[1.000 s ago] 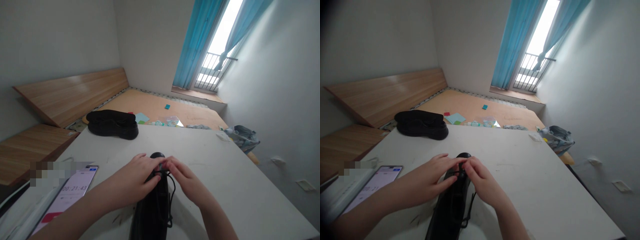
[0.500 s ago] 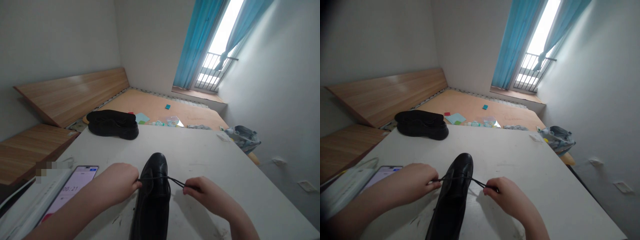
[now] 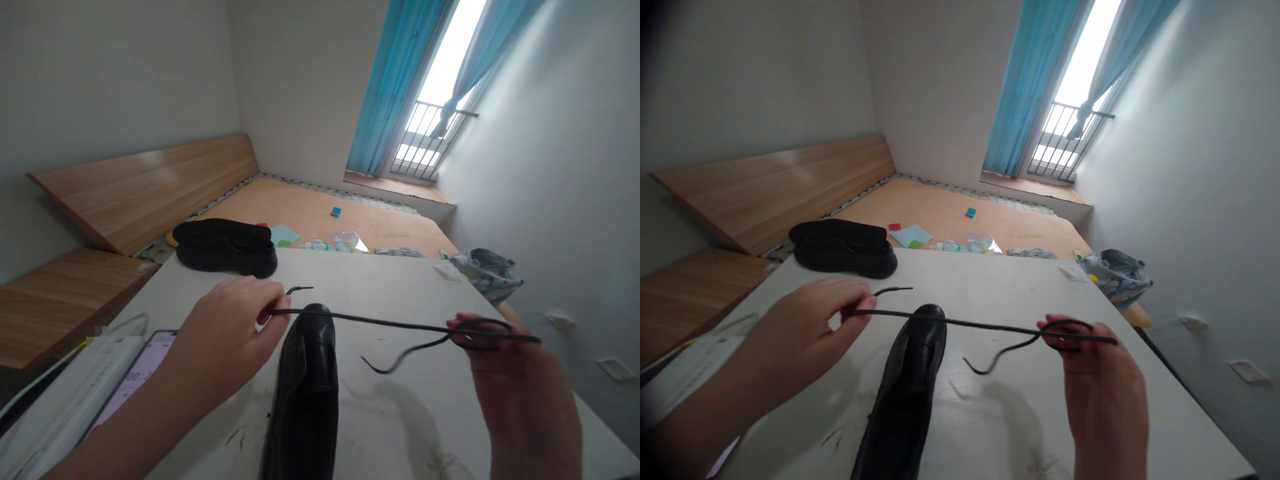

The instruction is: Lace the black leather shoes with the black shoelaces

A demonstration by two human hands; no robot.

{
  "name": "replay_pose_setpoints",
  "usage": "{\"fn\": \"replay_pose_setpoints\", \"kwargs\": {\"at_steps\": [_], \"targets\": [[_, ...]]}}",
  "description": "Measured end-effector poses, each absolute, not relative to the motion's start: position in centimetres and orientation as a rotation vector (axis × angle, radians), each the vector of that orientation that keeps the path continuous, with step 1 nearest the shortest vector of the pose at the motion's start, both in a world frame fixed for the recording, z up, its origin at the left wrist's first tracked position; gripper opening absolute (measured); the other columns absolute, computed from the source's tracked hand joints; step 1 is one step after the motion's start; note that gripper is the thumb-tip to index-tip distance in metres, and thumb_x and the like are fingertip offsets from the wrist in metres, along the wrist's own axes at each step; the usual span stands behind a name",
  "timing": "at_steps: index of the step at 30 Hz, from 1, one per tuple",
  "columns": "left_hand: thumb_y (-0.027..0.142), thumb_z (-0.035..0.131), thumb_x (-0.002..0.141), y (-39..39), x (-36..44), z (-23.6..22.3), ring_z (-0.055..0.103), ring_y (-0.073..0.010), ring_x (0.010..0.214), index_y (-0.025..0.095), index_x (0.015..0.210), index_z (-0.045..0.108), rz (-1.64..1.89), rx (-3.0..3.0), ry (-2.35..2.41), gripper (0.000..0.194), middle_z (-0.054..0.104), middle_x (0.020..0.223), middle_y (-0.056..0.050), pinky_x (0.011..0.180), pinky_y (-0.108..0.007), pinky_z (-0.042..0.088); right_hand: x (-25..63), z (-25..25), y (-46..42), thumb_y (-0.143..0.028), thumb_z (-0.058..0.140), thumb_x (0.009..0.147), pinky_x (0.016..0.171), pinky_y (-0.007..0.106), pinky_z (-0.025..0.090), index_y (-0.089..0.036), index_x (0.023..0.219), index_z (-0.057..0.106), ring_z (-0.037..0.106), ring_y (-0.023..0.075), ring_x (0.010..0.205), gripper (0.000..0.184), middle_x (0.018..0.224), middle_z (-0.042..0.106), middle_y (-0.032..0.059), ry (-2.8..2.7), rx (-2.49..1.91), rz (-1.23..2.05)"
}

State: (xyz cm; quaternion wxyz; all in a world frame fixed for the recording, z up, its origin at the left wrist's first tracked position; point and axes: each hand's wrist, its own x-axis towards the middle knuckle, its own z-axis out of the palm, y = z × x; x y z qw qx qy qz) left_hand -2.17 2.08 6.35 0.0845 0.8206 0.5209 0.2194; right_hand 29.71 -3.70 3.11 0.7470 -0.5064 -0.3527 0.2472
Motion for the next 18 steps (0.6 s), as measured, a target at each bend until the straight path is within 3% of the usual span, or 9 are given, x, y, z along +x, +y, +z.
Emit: {"fn": "replay_pose_setpoints", "kwargs": {"at_steps": [4, 7, 8, 11, 15, 18], "targets": [[0.03, 0.039, 0.092, 0.7, -2.0, 7.1, 0.052, -0.0169, 0.066, 0.021, 0.069, 0.05, 0.754, 2.332, 1.179, 0.027, 0.056, 0.068, 0.001, 0.062, -0.029, 0.038, 29.6, 4.8, -4.2, -0.034, 0.065, 0.079, 0.054, 0.032, 0.053, -0.025, 0.06, 0.05, 0.066, 0.0186, 0.057, 0.026, 0.067, 0.069, -0.0007, -0.792, -1.079, 0.696], [0.026, 0.043, 0.095, -0.5, -1.2, 7.4, 0.055, -0.0155, 0.071, 0.021, 0.072, 0.055, 0.585, 2.341, 0.911, 0.027, 0.062, 0.074, 0.002, 0.065, -0.027, 0.039, 27.0, 4.6, -5.0, -0.049, 0.062, 0.086, 0.036, 0.027, 0.037, -0.024, 0.071, 0.05, 0.05, 0.0114, 0.037, 0.032, 0.088, 0.074, 0.0037, -0.972, -1.1, 1.014], [0.024, 0.044, 0.096, -1.0, -0.8, 7.3, 0.056, -0.0154, 0.072, 0.021, 0.073, 0.057, 0.538, 2.369, 0.847, 0.026, 0.064, 0.075, 0.001, 0.066, -0.027, 0.039, 25.7, 4.3, -5.3, -0.049, 0.059, 0.09, 0.037, 0.026, 0.035, -0.024, 0.08, 0.053, 0.046, 0.0094, 0.037, 0.027, 0.094, 0.073, 0.0039, -1.016, -1.143, 1.155], [0.019, 0.046, 0.095, -1.9, 0.0, 6.8, 0.057, -0.0154, 0.066, 0.021, 0.079, 0.062, 0.519, 2.49, 0.791, 0.023, 0.067, 0.074, 0.001, 0.061, -0.028, 0.036, 22.1, 3.7, -6.3, -0.049, 0.055, 0.096, 0.056, 0.025, 0.042, -0.023, 0.104, 0.057, 0.051, 0.0113, 0.055, 0.027, 0.077, 0.063, -0.0005, -1.324, -1.254, 1.521], [0.021, 0.047, 0.096, -2.1, 0.4, 6.5, 0.058, -0.0185, 0.064, 0.021, 0.076, 0.062, 0.488, 2.561, 0.942, 0.024, 0.066, 0.072, 0.0, 0.059, -0.03, 0.037, 20.8, 3.1, -6.4, -0.052, 0.055, 0.096, 0.068, 0.024, 0.043, -0.02, 0.096, 0.057, 0.05, 0.0118, 0.069, 0.032, 0.073, 0.053, -0.0025, -1.489, -1.181, 1.751], [0.026, 0.059, 0.091, -1.6, 0.1, 6.1, 0.062, -0.0233, 0.08, 0.023, 0.088, 0.064, 0.3, 2.531, 1.067, 0.006, 0.068, 0.087, -0.001, 0.07, -0.035, 0.046, 22.2, 2.7, -5.5, -0.053, 0.054, 0.096, 0.063, 0.022, 0.041, -0.02, 0.092, 0.059, 0.047, 0.0117, 0.068, 0.034, 0.074, 0.051, -0.0015, -1.39, -1.213, 1.503]]}}
